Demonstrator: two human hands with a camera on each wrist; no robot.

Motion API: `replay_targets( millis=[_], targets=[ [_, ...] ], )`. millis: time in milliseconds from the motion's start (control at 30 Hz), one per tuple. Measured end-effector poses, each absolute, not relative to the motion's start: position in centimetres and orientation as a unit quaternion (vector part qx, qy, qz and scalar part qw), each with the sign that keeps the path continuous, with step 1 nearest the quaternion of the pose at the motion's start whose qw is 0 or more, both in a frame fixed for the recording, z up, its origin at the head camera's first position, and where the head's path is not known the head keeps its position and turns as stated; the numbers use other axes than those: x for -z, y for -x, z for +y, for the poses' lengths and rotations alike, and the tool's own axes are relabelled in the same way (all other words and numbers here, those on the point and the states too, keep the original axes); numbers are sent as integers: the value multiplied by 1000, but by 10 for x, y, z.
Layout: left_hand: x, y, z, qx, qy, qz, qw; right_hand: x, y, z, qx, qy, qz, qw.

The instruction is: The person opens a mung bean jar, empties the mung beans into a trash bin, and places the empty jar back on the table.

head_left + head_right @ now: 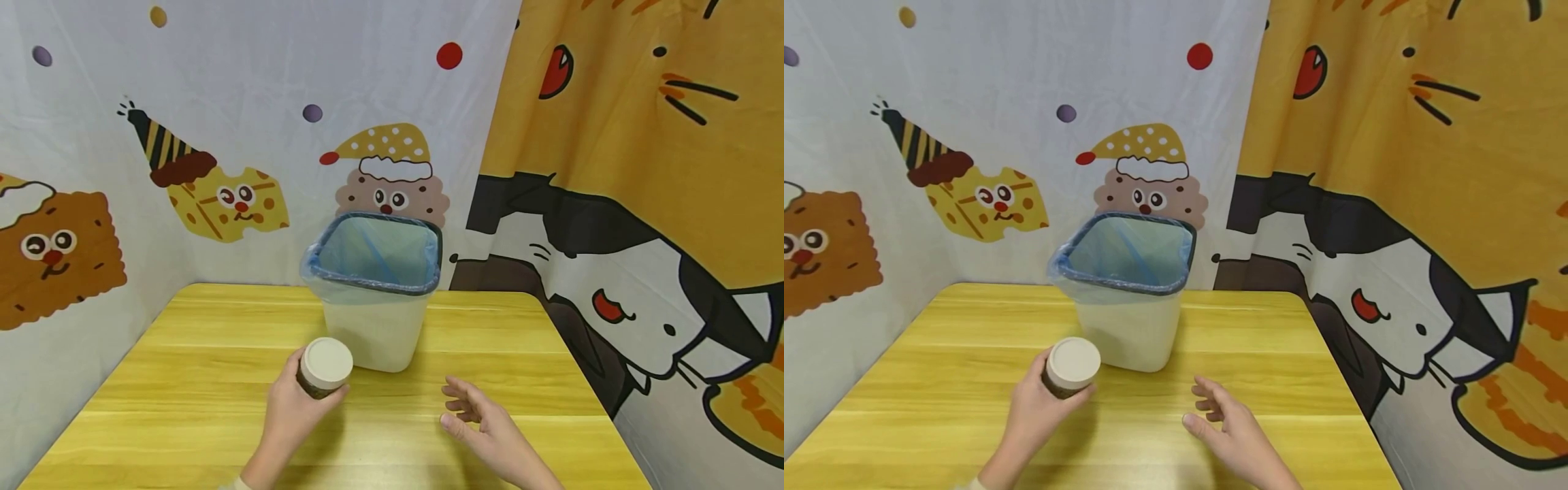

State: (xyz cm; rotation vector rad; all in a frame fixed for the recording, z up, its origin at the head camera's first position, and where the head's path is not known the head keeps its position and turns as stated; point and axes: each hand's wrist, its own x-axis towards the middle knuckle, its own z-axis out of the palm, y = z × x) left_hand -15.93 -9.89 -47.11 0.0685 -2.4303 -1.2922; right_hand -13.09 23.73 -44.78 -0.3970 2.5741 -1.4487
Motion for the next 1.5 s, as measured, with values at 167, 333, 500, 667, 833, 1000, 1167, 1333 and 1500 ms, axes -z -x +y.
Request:
replay_targets(
  millis=[167, 333, 500, 667, 833, 1000, 1167, 1333, 1500],
  targets=[
    [473, 158, -93, 462, -5, -862, 206, 448, 131, 238, 486, 133, 860, 82],
    [473, 156, -87, 460, 13, -863, 209, 447, 131, 238, 490, 129, 858, 88],
    [475, 154, -82, 462, 17, -864, 197, 447, 131, 238, 490, 128, 858, 91],
    [477, 152, -76, 465, 30, -864, 190, 447, 131, 238, 486, 132, 859, 89],
    [478, 150, -70, 460, 41, -867, 189, 448, 130, 238, 486, 133, 860, 86],
    [478, 148, -68, 457, 45, -869, 186, 448, 130, 238, 488, 124, 859, 90],
    [478, 147, -65, 448, 51, -873, 187, 448, 130, 238, 491, 123, 857, 91],
    [478, 146, -63, 440, 57, -878, 181, 449, 130, 238, 487, 126, 860, 86],
    [478, 145, -61, 447, 67, -875, 176, 448, 130, 237, 483, 132, 862, 81]
  ],
)
